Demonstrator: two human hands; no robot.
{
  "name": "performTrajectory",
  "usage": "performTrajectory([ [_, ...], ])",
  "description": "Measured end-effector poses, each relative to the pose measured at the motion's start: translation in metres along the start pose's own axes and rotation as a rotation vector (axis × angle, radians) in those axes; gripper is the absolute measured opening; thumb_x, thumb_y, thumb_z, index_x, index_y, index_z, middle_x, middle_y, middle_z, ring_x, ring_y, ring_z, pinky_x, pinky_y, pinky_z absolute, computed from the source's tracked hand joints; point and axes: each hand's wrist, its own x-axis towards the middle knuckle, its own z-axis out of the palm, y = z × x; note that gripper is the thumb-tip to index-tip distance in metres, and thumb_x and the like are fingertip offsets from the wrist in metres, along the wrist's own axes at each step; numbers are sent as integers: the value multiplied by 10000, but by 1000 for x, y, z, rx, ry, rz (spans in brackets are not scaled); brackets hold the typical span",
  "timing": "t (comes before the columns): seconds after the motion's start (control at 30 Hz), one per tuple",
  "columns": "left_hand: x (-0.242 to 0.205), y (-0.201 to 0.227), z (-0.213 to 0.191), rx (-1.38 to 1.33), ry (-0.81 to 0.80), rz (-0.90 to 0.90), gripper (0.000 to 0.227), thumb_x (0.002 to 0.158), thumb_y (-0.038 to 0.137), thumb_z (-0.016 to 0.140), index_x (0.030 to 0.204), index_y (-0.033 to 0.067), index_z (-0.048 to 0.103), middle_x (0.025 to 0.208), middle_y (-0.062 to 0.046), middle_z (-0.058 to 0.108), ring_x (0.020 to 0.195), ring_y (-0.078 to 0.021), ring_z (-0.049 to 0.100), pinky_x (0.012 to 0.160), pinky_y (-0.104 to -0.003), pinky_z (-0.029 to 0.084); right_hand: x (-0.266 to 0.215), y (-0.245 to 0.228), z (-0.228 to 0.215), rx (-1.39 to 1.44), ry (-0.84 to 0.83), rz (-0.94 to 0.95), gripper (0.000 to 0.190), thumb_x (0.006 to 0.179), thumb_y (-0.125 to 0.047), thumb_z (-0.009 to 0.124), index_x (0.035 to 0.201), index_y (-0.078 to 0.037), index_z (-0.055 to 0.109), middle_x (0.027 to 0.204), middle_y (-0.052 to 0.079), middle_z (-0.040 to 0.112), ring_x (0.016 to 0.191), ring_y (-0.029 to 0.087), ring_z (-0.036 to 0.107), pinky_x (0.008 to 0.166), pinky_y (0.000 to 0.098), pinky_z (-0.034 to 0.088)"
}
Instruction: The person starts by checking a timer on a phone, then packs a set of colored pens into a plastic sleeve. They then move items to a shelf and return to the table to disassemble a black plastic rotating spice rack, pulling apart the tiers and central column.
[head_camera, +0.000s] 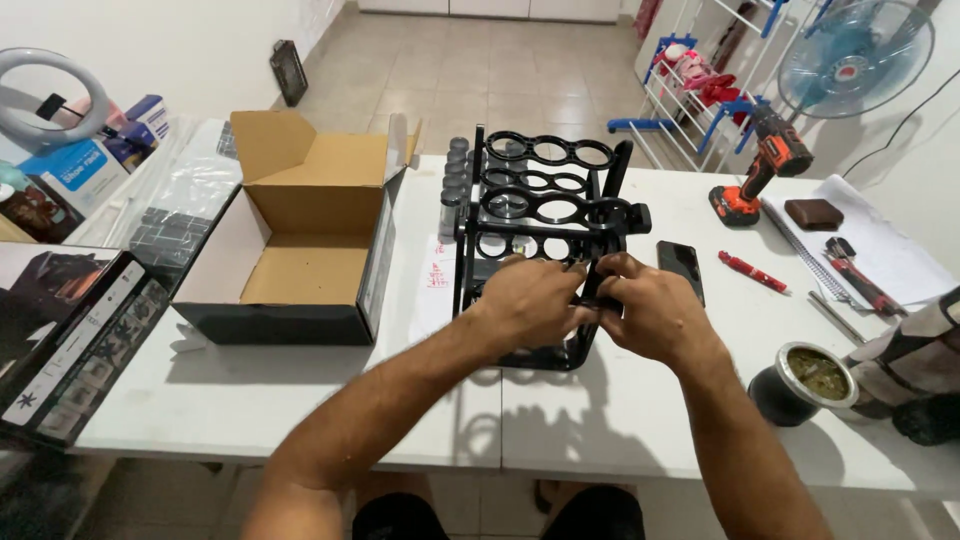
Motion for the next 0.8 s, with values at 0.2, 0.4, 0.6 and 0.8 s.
performTrajectory([
  [0.2, 3, -15, 4, 11, -129, 29, 333, 927, 304, 467, 1066, 139, 721, 829, -108, 752, 798, -339, 760, 660, -534, 539, -2, -4, -2, 63, -53, 12, 337, 643, -259, 855, 905, -83, 738, 1189, 18, 702, 940, 358, 732, 709, 473, 635],
  [0.4, -8, 5, -43, -152, -266, -34, 498, 998, 312, 393, 1414, 80, 539, 932, -175, 745, 911, -378, 744, 822, -575, 558, -11, 4, 21, 30, 151, -113, 492, 607, -259, 873, 1035, -99, 689, 1233, 18, 657, 1003, 301, 722, 727, 402, 634],
  [0.6, -12, 1, -18, 13, -113, 55, 892, 776, 420, 785, 1487, 48, 396, 1168, -202, 623, 1102, -409, 636, 923, -608, 511, -12, 2, 8, 77, 259, -124, 472, 676, -269, 848, 1102, -122, 708, 1237, 16, 690, 1010, 261, 734, 759, 338, 615],
  [0.8, 11, -8, -31, 70, -53, 55, 340, 798, 449, 709, 886, 125, 759, 820, -92, 693, 813, -330, 707, 675, -479, 575, -4, -2, -3, 98, 264, -155, 392, 716, -249, 828, 1061, -102, 713, 1179, 68, 710, 965, 306, 744, 707, 378, 616],
])
